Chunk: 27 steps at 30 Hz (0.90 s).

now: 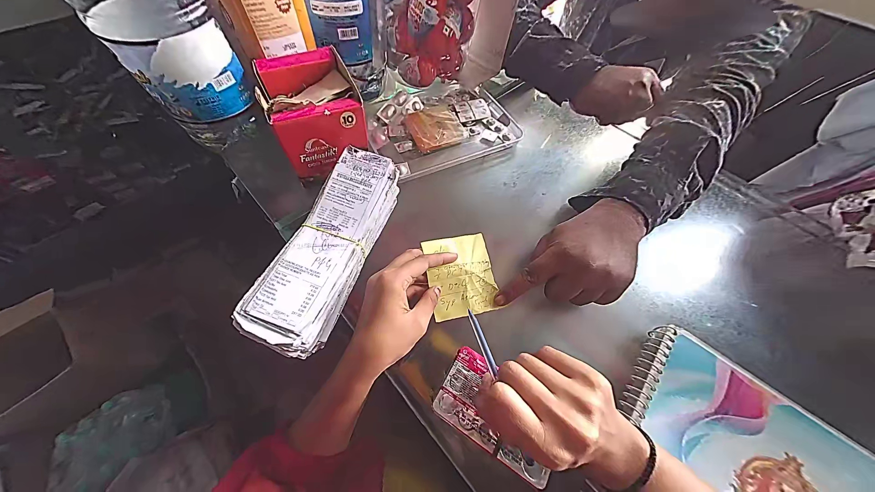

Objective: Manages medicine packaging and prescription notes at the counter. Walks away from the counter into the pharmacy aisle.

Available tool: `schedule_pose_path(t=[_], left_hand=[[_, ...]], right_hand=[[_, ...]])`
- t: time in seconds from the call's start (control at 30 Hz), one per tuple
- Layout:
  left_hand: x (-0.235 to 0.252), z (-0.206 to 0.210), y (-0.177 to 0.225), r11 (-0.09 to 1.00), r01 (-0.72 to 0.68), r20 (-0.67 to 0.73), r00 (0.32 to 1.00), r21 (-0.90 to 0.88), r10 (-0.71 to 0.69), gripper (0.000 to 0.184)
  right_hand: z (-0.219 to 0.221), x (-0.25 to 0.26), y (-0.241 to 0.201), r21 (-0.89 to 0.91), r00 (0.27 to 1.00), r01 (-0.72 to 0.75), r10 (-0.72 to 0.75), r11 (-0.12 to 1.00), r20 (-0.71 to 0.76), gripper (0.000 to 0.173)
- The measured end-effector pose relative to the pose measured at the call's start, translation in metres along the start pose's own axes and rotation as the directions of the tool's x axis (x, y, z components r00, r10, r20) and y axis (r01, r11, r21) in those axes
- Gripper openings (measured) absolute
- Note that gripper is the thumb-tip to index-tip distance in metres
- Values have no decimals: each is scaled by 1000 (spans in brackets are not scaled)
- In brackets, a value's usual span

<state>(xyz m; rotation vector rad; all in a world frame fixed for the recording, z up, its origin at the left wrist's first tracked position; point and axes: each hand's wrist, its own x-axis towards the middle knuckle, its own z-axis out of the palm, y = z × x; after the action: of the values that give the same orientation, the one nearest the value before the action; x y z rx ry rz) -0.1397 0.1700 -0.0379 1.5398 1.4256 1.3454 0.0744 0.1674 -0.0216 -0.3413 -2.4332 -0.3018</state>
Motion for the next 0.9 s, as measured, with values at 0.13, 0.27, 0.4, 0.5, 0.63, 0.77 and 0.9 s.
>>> schedule_pose_path(t=[0.13,0.27,0.4,0.5,0.63,0.77,0.9], left_hand=[[0,0,-1,1000,-17,3,1000,8,17,41],[1,-1,-2,999,-31,1,1000,11,31,41],[1,-1,-4,998,-50,3,999,24,50,41],[1,-1,-4,998,-50,8,999,31,50,40],[0,-1,-2,998,-35,5,999,43,35,39],[0,-1,-3,998,-45,-2,999,37,45,39],[0,-1,-3,998,-48,0,999,38,48,39]], right_hand=[[0,0,0,-16,1000,-11,11,1000,-2,21],[0,0,0,-37,1000,-23,23,999,-6,22],[1,0,0,-48,1000,-28,28,998,-14,22],[1,1,0,-52,999,-38,37,998,-22,23],[1,1,0,-73,999,-50,49,996,-13,24],[2,1,1,-93,998,-61,59,994,-24,25],[2,1,1,-104,998,-65,63,993,-24,25]])
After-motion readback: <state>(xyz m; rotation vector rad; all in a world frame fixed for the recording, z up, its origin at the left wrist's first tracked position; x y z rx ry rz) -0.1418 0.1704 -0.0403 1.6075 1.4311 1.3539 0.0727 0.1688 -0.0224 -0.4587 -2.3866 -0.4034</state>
